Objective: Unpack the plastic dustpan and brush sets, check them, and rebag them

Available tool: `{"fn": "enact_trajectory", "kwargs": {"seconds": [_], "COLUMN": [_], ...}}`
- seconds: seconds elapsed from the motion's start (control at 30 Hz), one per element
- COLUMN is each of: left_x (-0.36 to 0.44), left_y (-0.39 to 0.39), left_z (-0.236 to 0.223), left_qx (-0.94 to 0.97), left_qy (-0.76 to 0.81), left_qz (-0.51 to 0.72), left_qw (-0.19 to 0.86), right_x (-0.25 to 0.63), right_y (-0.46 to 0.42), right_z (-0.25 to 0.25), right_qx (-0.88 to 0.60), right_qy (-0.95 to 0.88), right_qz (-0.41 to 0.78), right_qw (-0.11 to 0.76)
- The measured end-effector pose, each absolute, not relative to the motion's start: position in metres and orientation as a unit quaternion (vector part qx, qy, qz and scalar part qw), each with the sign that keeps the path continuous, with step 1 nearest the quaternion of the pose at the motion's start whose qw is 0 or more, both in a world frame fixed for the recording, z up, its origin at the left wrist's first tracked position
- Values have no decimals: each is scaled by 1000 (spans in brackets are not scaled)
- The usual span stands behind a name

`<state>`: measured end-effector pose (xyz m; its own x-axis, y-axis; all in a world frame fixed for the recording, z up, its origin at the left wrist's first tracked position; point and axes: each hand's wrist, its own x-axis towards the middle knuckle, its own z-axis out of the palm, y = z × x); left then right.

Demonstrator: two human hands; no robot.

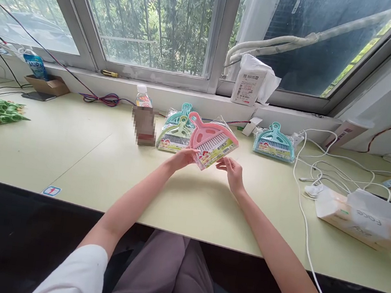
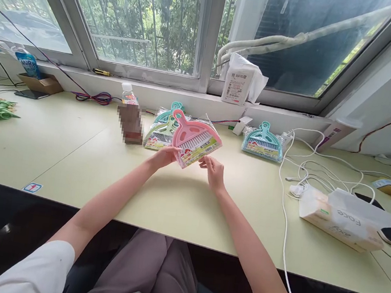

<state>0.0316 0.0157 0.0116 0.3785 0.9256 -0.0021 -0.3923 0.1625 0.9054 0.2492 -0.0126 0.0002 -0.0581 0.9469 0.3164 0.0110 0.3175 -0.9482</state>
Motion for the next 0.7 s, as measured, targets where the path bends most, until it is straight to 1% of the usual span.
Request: {"fn": "enact_trajectory", "kwargs": {"seconds": [0.07, 0.13, 0.23, 0.33, 0.53, 0.7], "left_x": [30, 30, 30, 30, 18, -12], "left_y": [15, 14, 13, 17, 42, 54], "left_z": [12, 13, 16, 14, -2, 9], "left_qx": [464, 489, 517, 512, 406, 378], "left_qy": [301, 292, 284, 306, 374, 358], "left_qz": [448, 427, 393, 395, 529, 641], "left_qw": [703, 703, 705, 698, 644, 564], "right_x": [250, 252, 256, 261, 270, 286], "right_y": [-7, -3, 2, 3, 4, 10], "right_z": [-2, -4, -8, -10, -2, 1], "right_qx": [-390, -379, -379, -384, -394, -405], "right_qy": [-511, -460, -419, -403, -406, -372], "right_qz": [505, 546, 561, 565, 570, 548], "right_qw": [576, 589, 604, 608, 596, 630]}}
